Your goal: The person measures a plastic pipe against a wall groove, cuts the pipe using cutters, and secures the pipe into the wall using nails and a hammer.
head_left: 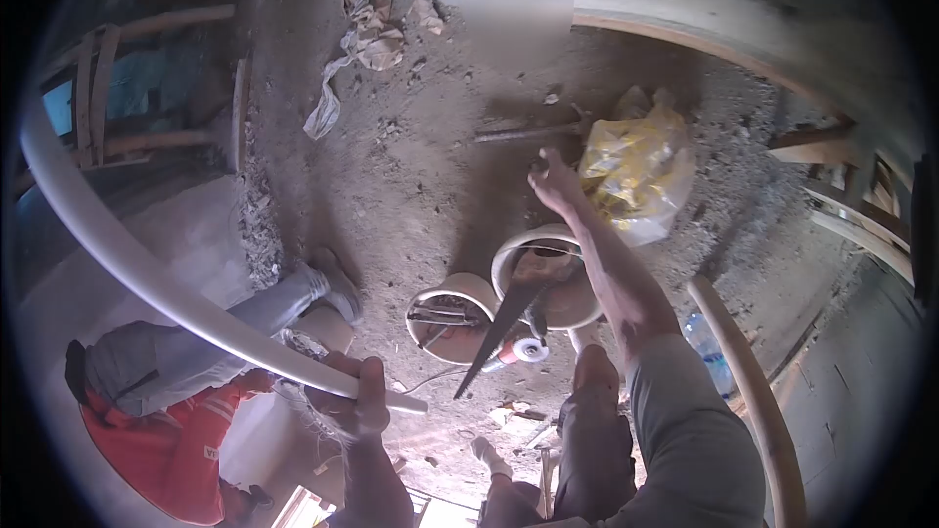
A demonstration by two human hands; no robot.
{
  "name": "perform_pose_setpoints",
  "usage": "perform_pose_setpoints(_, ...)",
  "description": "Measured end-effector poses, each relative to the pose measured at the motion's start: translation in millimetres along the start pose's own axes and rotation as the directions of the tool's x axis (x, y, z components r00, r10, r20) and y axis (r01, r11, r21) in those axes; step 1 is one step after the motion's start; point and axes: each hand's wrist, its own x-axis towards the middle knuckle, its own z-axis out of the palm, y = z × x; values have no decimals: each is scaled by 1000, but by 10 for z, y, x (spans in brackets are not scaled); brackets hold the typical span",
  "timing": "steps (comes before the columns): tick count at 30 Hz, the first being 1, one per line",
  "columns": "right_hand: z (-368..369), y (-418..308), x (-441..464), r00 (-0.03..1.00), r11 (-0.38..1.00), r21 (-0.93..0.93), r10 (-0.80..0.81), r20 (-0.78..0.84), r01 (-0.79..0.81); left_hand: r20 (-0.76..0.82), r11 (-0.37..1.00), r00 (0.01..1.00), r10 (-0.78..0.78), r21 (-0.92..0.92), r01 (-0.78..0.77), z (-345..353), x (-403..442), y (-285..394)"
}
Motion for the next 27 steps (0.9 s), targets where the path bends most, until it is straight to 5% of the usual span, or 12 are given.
perform_pose_setpoints(4,224,-26,800,988,998,51,40,-152,-33,-41,988,993,-111,106,115,87,50,-394)
perform_pose_setpoints(7,434,422,1374,943,819,-490,-333,19,300,-37,956,991,-128,261,134,56,-106,-645)
perform_pose_setpoints(12,250,227,974,964,999,20,50,-262,-47,-41,949,976,-215,230,218,-43,-274,-555)
perform_pose_setpoints(15,218,224,727,923,916,384,244,-296,-119,-40,911,931,-362,195,363,-218,-293,-299)
perform_pose_setpoints(17,73,87,451,942,753,640,307,-132,-156,-54,919,922,-384,78,387,-339,-341,-170)
perform_pose_setpoints(21,-339,-575,-495,994,507,856,27,103,-103,-31,933,933,-359,12,360,-689,-300,308)
perform_pose_setpoints(25,-928,-1532,-1912,968,447,894,-232,92,22,-58,929,928,-369,-51,366,-1170,-440,576)
perform_pose_setpoints(27,-1061,-1772,-2255,923,454,889,-311,226,-65,-127,967,962,-243,-103,231,-1361,-462,725)
